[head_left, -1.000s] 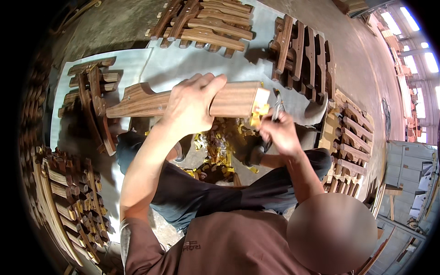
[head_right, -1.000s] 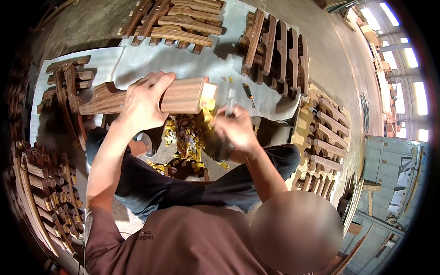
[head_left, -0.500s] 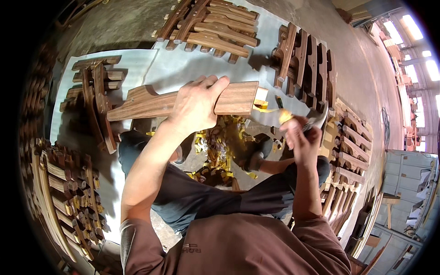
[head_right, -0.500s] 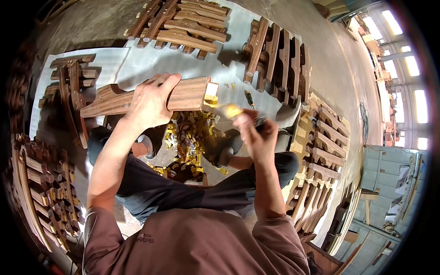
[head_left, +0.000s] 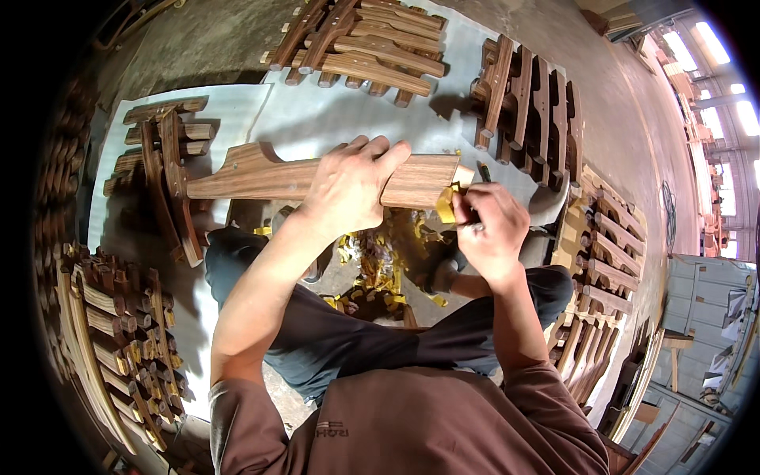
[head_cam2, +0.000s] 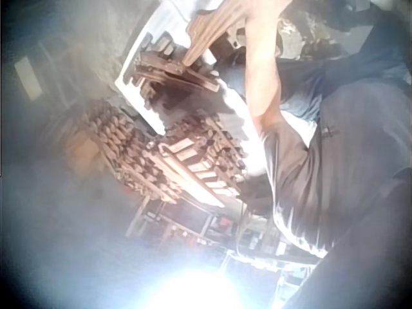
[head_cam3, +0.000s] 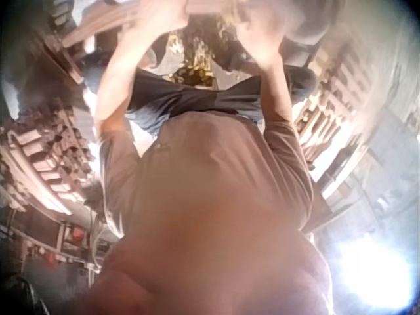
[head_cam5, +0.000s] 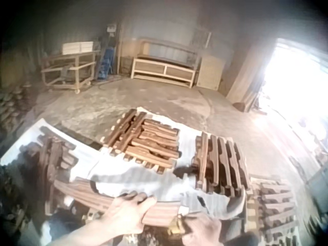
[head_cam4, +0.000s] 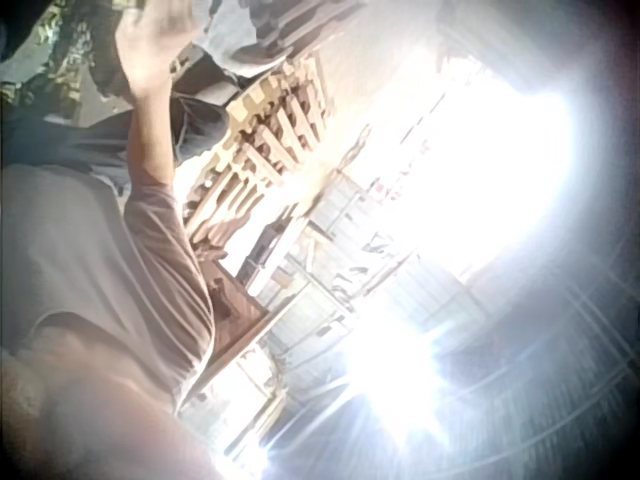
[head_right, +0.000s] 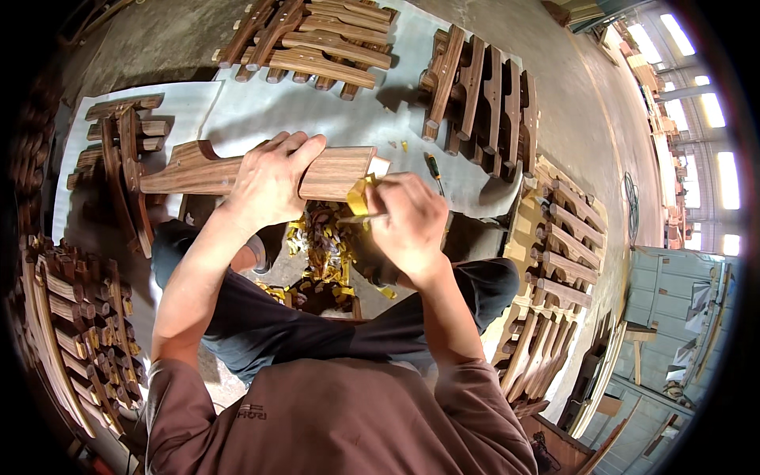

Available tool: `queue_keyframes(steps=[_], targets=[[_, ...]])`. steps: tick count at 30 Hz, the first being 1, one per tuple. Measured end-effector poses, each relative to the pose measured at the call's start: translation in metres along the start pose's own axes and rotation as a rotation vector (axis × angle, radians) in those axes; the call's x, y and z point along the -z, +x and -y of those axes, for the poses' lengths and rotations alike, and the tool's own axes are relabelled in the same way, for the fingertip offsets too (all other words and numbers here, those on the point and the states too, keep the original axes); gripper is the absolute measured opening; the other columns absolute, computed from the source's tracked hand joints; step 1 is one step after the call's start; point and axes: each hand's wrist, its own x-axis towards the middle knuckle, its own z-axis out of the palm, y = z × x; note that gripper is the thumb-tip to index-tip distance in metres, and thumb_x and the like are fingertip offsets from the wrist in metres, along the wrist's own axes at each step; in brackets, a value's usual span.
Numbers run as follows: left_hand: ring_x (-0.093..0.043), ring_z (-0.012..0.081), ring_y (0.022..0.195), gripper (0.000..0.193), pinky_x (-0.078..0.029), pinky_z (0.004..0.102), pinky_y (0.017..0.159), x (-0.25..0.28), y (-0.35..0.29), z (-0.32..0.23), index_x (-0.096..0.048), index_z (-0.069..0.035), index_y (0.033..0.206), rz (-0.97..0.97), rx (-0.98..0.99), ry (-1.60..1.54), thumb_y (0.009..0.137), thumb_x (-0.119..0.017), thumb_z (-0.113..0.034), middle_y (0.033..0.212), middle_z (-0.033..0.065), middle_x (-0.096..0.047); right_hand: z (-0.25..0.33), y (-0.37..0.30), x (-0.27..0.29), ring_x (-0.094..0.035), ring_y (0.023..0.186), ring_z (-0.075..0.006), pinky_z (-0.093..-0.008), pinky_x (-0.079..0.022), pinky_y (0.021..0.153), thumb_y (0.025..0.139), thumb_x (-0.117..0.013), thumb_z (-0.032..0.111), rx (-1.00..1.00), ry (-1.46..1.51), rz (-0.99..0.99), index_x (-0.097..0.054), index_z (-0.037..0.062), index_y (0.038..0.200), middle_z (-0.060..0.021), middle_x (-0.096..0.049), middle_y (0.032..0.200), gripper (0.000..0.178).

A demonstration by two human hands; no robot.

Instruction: The person uses a small hand tool to shave and smooth the ends and edges of wooden furniture components, picking them up individually and placing them onto a stack when finished.

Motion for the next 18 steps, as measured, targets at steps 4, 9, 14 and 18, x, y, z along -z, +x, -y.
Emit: queue_keyframes(steps=[4,9,14,18], targets=[[-0.062,0.0325,0.095,0.064,-0.053,0.0430,0.077,-0.002,0.008,0.012,-0.054,-0.011,0.115,-0.044,0.025,0.085,0.055,-0.075,-0.005,0.099,0.0104,-0.061,0.020,-0.006,0.015,-0.062,0.062,-0.0243,-0.0311,-0.048,0.050,0.068,-0.079,-0.004,0.081,0.318,0.140,-0.060,0.0027,0.078,-0.0094,-0.064,0.080,0.023],[-0.063,0.0341,0.109,0.070,-0.056,0.0442,0.084,0.018,-0.011,0.019,-0.053,-0.011,0.126,-0.017,0.169,0.174,0.060,-0.072,-0.004,0.123,0.0154,-0.062,0.021,-0.049,0.000,-0.070,0.087,-0.0318,-0.0345,-0.056,0.078,0.073,-0.069,-0.006,-0.386,0.489,0.586,-0.061,0.0097,0.111,-0.0142,-0.070,0.101,0.041],[-0.063,0.0301,0.108,0.079,-0.054,0.0387,0.088,0.003,0.001,0.008,-0.050,-0.012,0.126,0.134,0.056,0.227,0.053,-0.080,-0.007,0.118,0.0145,-0.061,-0.016,-0.144,-0.015,-0.057,0.059,-0.0119,-0.0267,-0.044,0.054,0.079,-0.054,-0.004,-0.931,0.743,0.275,-0.058,-0.0007,0.070,-0.0030,-0.058,0.064,0.010],[-0.062,0.0337,0.107,0.074,-0.056,0.0402,0.084,0.007,-0.010,0.011,-0.053,-0.010,0.122,-0.084,0.031,0.115,0.053,-0.078,-0.005,0.117,0.0148,-0.061,-0.013,-0.144,-0.024,-0.050,0.058,-0.0064,-0.0277,-0.040,0.053,0.083,-0.065,0.010,-1.089,0.255,0.603,-0.062,-0.0012,0.073,0.0038,-0.055,0.062,0.015]])
